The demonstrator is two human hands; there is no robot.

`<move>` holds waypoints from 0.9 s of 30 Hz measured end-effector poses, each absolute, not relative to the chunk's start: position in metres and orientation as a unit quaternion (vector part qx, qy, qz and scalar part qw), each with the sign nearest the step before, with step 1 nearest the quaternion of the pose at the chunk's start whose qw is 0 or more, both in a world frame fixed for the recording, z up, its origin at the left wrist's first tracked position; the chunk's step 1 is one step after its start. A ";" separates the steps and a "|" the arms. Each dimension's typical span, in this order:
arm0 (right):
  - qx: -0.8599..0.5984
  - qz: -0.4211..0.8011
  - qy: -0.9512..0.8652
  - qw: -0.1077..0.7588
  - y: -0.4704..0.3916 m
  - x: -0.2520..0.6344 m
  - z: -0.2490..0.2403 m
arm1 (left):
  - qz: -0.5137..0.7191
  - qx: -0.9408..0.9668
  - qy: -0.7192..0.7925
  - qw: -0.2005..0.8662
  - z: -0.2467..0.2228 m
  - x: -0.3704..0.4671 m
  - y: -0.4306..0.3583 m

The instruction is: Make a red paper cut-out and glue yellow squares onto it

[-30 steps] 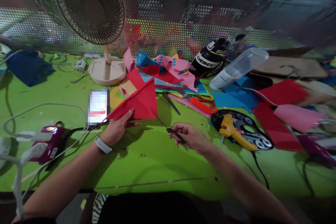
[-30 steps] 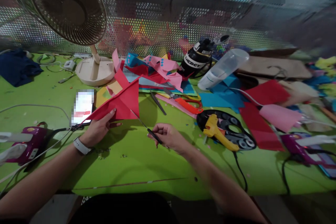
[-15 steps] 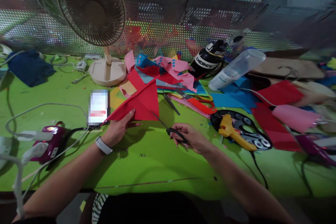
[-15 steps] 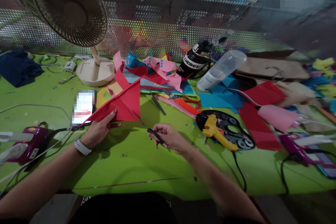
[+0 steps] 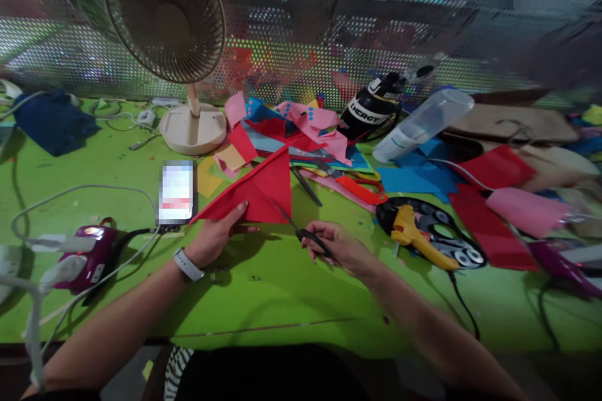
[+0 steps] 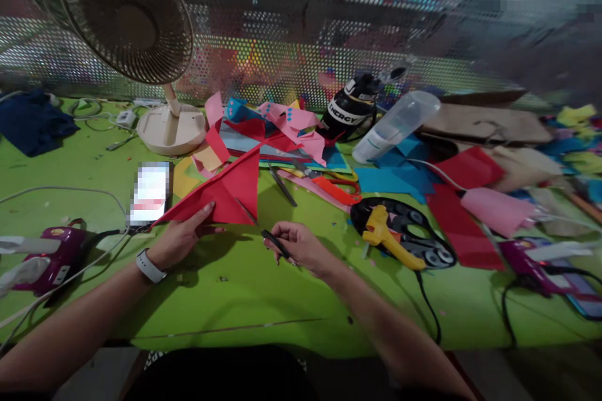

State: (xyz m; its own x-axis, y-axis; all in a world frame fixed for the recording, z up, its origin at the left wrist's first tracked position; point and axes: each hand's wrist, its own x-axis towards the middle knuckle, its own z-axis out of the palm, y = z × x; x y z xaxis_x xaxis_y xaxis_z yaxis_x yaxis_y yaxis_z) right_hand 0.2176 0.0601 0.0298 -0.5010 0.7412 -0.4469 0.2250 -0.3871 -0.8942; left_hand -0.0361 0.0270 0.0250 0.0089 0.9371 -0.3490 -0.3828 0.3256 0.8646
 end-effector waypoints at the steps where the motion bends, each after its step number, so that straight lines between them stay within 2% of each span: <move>1: -0.463 0.693 -0.520 0.189 0.060 0.217 0.030 | 0.506 0.285 0.488 0.652 0.025 -0.036 0.027; 11: -0.472 0.689 -0.512 0.201 0.057 0.214 0.037 | 0.501 0.296 0.494 0.646 0.020 -0.037 0.029; 27: -0.461 0.699 -0.504 0.212 0.054 0.213 0.033 | 0.422 0.299 0.572 0.637 0.060 -0.027 0.023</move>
